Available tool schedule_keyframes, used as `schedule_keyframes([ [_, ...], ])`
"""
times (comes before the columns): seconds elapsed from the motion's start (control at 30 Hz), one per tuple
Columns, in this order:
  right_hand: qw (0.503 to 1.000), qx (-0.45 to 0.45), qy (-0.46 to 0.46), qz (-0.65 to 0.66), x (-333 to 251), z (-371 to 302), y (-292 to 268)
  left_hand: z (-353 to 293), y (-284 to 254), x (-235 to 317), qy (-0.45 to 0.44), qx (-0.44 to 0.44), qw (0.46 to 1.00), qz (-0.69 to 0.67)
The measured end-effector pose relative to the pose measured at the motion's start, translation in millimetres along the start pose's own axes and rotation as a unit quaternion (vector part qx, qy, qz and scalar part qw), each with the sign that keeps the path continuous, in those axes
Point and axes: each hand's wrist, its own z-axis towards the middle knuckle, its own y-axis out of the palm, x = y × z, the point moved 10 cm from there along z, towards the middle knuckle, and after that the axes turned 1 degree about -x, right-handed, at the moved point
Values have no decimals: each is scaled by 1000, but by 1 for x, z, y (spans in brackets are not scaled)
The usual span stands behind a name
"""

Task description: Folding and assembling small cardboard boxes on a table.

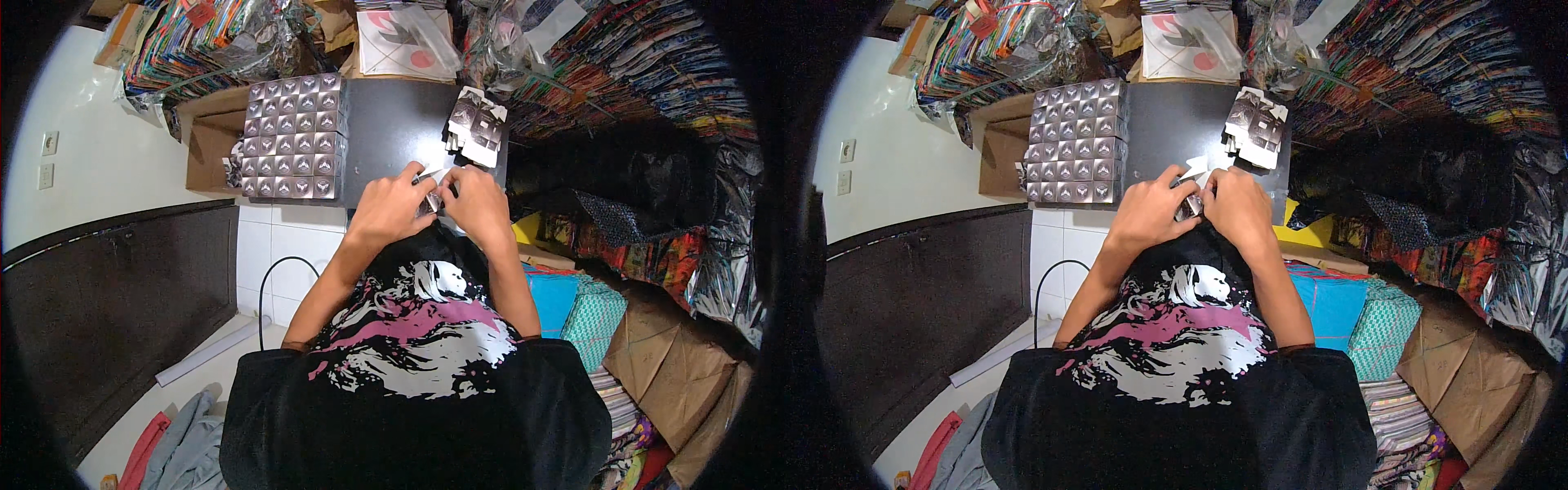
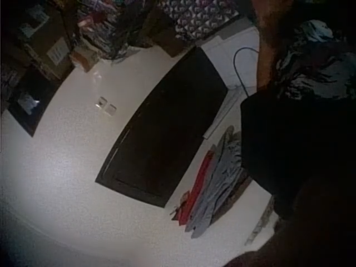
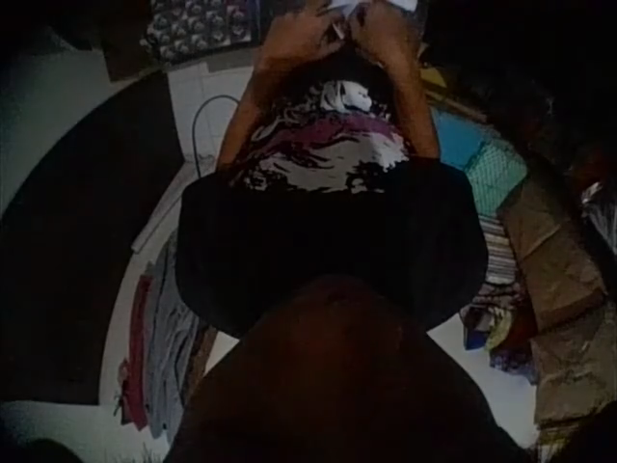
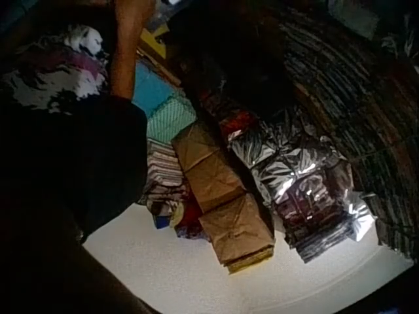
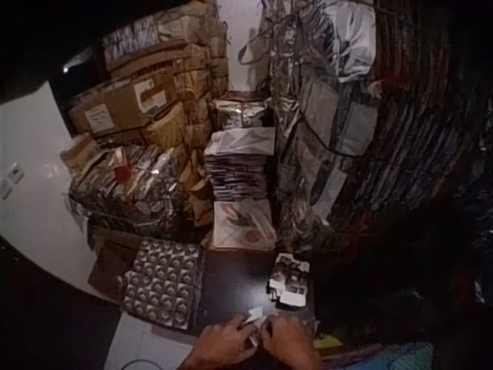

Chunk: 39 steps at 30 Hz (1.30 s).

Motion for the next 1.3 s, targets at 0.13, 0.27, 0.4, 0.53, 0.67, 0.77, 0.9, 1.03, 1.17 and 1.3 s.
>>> schedule_keyframes([
  [0.13,1000,-9,4,-7,1,0,1,0,2,2,-7,-15,1000,2],
  [0.27,1000,-6,6,-10,2,-1,0,1,4,3,-15,-30,999,13],
  [0.4,1000,-2,-1,-11,3,0,0,1,4,4,-11,-24,1000,10],
  [0.53,1000,8,-4,-12,5,1,3,1,7,2,-10,-29,1000,8],
  [0.67,1000,4,2,-13,3,1,0,2,5,3,-12,-28,999,11],
  [0.77,1000,-19,-15,14,4,4,1,3,1,2,-16,-28,999,-1],
  [0.9,992,-62,-69,82,15,6,11,3,-4,3,0,-11,999,-39],
  [1.03,991,-60,-106,57,28,7,24,4,-5,8,22,-5,997,-71],
  [1.17,988,-55,-107,97,23,8,16,3,-6,2,50,47,992,-103],
  [1.3,986,-59,-105,111,27,11,20,2,-4,-1,38,41,994,-90],
])
